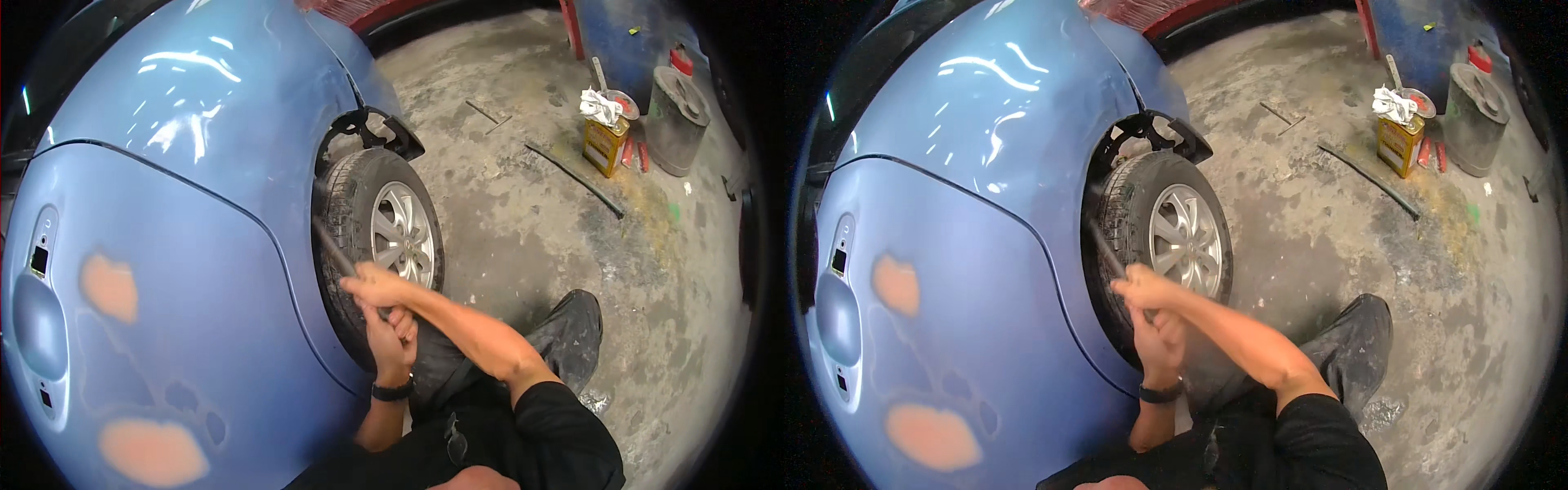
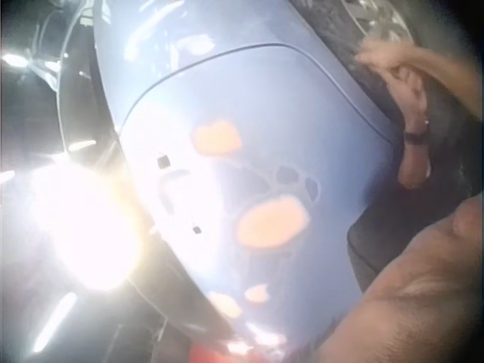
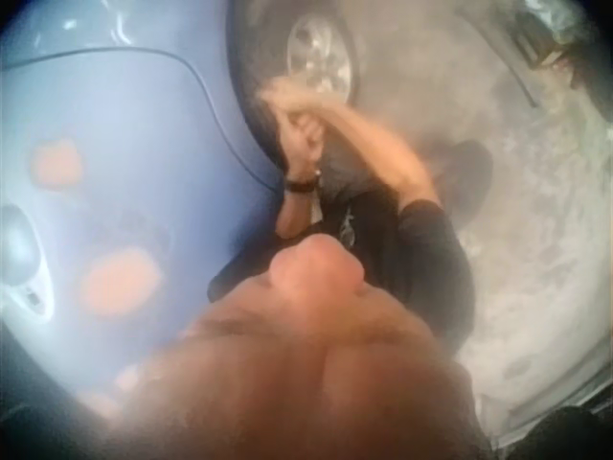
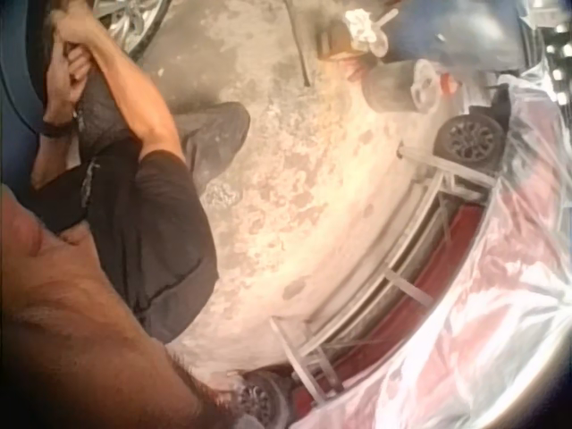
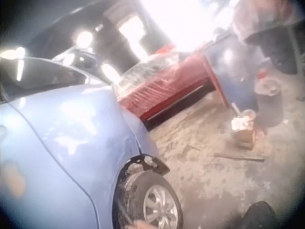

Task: The person uses a hammer to repeatedly strike a metal tool held against the inner edge of a blue car's wheel well, then reaches in to adjust a part by hand.

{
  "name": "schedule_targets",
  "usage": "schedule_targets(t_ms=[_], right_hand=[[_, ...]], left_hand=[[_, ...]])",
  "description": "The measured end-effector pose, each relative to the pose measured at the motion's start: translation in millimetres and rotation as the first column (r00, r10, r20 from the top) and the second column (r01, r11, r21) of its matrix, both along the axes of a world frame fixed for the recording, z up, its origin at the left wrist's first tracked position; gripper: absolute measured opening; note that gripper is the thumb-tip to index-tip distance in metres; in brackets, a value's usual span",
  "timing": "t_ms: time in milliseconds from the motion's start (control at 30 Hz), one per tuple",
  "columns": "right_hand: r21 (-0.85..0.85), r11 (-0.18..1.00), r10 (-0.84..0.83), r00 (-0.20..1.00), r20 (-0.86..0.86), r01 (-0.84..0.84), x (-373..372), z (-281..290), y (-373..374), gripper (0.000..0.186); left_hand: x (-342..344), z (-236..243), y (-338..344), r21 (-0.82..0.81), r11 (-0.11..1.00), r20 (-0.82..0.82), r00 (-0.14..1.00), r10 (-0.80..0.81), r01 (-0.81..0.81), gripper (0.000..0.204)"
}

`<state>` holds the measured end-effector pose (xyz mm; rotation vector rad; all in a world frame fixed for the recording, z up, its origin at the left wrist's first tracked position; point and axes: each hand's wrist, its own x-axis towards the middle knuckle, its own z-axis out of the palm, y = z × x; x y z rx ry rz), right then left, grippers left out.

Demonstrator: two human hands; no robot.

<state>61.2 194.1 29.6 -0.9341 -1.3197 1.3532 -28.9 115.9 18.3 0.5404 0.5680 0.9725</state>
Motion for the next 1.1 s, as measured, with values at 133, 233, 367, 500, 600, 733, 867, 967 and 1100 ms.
schedule_targets(t_ms=[133,233,367,500,600,733,867,967,1100], right_hand=[[-0.031,0.973,0.231,0.967,0.106,-0.229,-26.1,2.0,-10.1,0.039],[-0.118,0.931,0.359,0.927,0.107,-0.347,-37.0,-9.7,-2.7,0.044],[-0.060,0.968,0.249,0.965,0.082,-0.245,-20.2,3.2,1.1,0.043],[0.035,0.995,-0.093,0.996,-0.011,0.094,34.9,16.6,3.2,0.034],[0.165,0.979,-0.131,0.989,0.066,0.118,2.7,-15.2,-4.0,0.034],[-0.008,0.988,0.155,0.988,0.009,-0.155,-6.8,-9.7,-13.0,0.034],[-0.069,0.957,0.283,0.959,0.004,-0.282,-25.8,-2.2,-14.7,0.037],[0.229,0.963,0.084,0.964,0.252,-0.144,-5.7,-39.6,31.5,0.040],[0.107,0.991,-0.094,0.989,0.113,0.082,25.0,-11.2,-3.3,0.039]], left_hand=[[-11.3,-0.2,-21.3,0.034,0.988,0.032,0.988,0.150,-0.151,0.050],[-7.5,0.6,-25.9,-0.036,0.942,-0.055,0.942,0.330,-0.332,0.051],[-0.6,6.4,-11.4,0.003,0.961,-0.071,0.959,0.275,-0.275,0.049],[30.1,11.1,20.6,0.053,0.998,-0.216,0.975,0.043,-0.032,0.045],[14.4,-14.1,18.7,0.089,0.996,-0.191,0.981,0.042,-0.025,0.045],[3.0,-9.9,-17.9,0.000,0.976,-0.192,0.958,0.214,-0.218,0.045],[1.3,2.7,-21.7,0.000,0.927,-0.226,0.903,0.365,-0.375,0.042],[22.5,-4.9,9.0,0.135,0.975,-0.120,0.974,0.194,-0.178,0.039],[29.4,-11.2,-14.5,0.143,0.977,-0.275,0.942,0.194,-0.159,0.038]])
